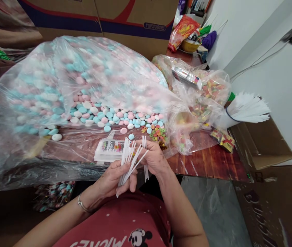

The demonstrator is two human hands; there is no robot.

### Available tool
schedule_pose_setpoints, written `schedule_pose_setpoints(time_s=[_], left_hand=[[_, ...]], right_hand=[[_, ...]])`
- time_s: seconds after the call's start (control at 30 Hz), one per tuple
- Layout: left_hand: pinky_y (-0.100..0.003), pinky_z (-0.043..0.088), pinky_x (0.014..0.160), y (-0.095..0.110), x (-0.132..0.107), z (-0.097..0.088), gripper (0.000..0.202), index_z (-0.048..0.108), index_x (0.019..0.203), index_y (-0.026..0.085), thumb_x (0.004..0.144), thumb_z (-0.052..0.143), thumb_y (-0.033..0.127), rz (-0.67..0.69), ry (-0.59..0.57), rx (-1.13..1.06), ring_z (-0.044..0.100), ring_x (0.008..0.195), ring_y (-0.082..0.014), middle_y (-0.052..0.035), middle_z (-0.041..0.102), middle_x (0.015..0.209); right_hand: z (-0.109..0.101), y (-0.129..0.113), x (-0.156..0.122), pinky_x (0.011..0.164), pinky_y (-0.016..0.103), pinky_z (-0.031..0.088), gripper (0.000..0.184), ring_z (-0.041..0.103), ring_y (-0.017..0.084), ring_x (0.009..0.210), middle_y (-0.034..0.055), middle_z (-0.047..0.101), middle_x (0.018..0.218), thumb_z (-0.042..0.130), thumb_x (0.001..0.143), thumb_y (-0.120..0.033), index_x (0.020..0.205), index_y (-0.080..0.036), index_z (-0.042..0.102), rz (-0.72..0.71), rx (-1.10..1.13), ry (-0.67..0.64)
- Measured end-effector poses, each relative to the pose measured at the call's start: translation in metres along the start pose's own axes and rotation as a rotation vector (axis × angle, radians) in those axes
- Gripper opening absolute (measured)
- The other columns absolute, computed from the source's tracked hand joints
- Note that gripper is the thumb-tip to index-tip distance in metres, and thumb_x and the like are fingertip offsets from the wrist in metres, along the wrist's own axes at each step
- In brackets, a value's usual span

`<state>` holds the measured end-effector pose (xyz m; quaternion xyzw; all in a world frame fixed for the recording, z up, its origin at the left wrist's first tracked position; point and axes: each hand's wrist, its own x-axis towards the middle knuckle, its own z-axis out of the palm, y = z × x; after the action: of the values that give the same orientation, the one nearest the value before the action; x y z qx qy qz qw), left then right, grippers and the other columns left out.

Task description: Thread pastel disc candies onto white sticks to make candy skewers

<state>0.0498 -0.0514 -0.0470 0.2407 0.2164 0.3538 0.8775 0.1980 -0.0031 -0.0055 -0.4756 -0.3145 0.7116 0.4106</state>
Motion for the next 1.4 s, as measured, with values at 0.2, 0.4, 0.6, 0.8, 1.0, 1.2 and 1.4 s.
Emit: schedule_pose_setpoints(time_s=[0.2, 0.4, 0.6, 0.8, 1.0, 1.2, 1.4], left_hand=[[-0.015, 0.019, 0.025, 0.001, 0.001, 0.002, 0.042, 0.064, 0.083, 0.01, 0.085, 0.068, 0.052, -0.02, -0.015, -0.018, 0.042, 0.024, -0.0061, -0.0095, 0.072, 0.058], [-0.016, 0.019, 0.026, 0.002, 0.003, 0.003, 0.043, 0.062, 0.087, 0.012, 0.086, 0.066, 0.054, -0.005, 0.004, 0.021, 0.039, 0.025, -0.0052, -0.0071, 0.072, 0.059], [-0.017, 0.015, 0.028, 0.004, 0.0, 0.005, 0.046, 0.06, 0.093, 0.012, 0.085, 0.064, 0.057, -0.039, 0.048, 0.122, 0.033, 0.027, -0.0039, -0.002, 0.067, 0.055], [-0.016, 0.015, 0.03, 0.01, 0.002, 0.012, 0.05, 0.062, 0.091, 0.011, 0.08, 0.07, 0.059, -0.017, 0.113, 0.094, 0.022, 0.03, -0.0016, 0.0083, 0.047, 0.045], [-0.016, 0.015, 0.031, 0.013, 0.006, 0.015, 0.048, 0.06, 0.087, 0.013, 0.08, 0.07, 0.059, -0.044, 0.129, 0.068, 0.023, 0.032, -0.0014, 0.0077, 0.047, 0.049], [-0.016, 0.017, 0.031, 0.007, 0.005, 0.015, 0.05, 0.056, 0.085, 0.015, 0.079, 0.068, 0.063, -0.082, 0.099, 0.149, 0.025, 0.029, -0.0018, 0.0071, 0.05, 0.047], [-0.016, 0.017, 0.031, 0.007, 0.007, 0.016, 0.05, 0.057, 0.087, 0.014, 0.079, 0.068, 0.063, -0.052, 0.082, 0.169, 0.029, 0.029, -0.0021, 0.005, 0.056, 0.05]], right_hand=[[0.002, 0.001, -0.001, 0.038, 0.017, 0.027, 0.038, 0.041, 0.005, 0.04, -0.0041, 0.058, 0.053, 0.088, 0.052, -0.041, 0.071, -0.016, 0.066, -0.029, 0.025, -0.016], [0.006, 0.003, 0.007, 0.038, 0.018, 0.03, 0.039, 0.037, 0.005, 0.041, -0.0073, 0.049, 0.052, 0.086, 0.058, -0.046, 0.067, -0.018, 0.06, -0.174, 0.076, 0.101], [-0.029, -0.051, 0.007, 0.035, 0.017, 0.018, 0.043, 0.028, 0.003, 0.042, -0.0074, 0.044, 0.057, 0.085, 0.063, -0.046, 0.068, -0.021, 0.05, -0.446, 0.177, 0.269], [-0.042, -0.057, -0.013, 0.04, 0.021, 0.033, 0.036, 0.042, 0.008, 0.044, -0.0062, 0.045, 0.055, 0.077, 0.075, -0.049, 0.072, -0.023, 0.053, -0.463, 0.035, 0.285], [-0.017, -0.009, -0.013, 0.041, 0.019, 0.033, 0.046, 0.04, 0.006, 0.046, -0.0067, 0.051, 0.056, 0.086, 0.061, -0.051, 0.083, -0.017, 0.065, -0.24, -0.238, 0.088], [0.002, -0.001, -0.011, 0.04, 0.02, 0.039, 0.03, 0.049, 0.008, 0.043, -0.0034, 0.061, 0.057, 0.076, 0.07, -0.043, 0.079, -0.017, 0.067, -0.123, -0.332, 0.002], [0.006, 0.001, -0.01, 0.031, 0.018, 0.032, 0.026, 0.042, 0.007, 0.034, -0.0041, 0.057, 0.049, 0.073, 0.069, -0.04, 0.071, -0.016, 0.063, -0.101, -0.25, 0.092]])
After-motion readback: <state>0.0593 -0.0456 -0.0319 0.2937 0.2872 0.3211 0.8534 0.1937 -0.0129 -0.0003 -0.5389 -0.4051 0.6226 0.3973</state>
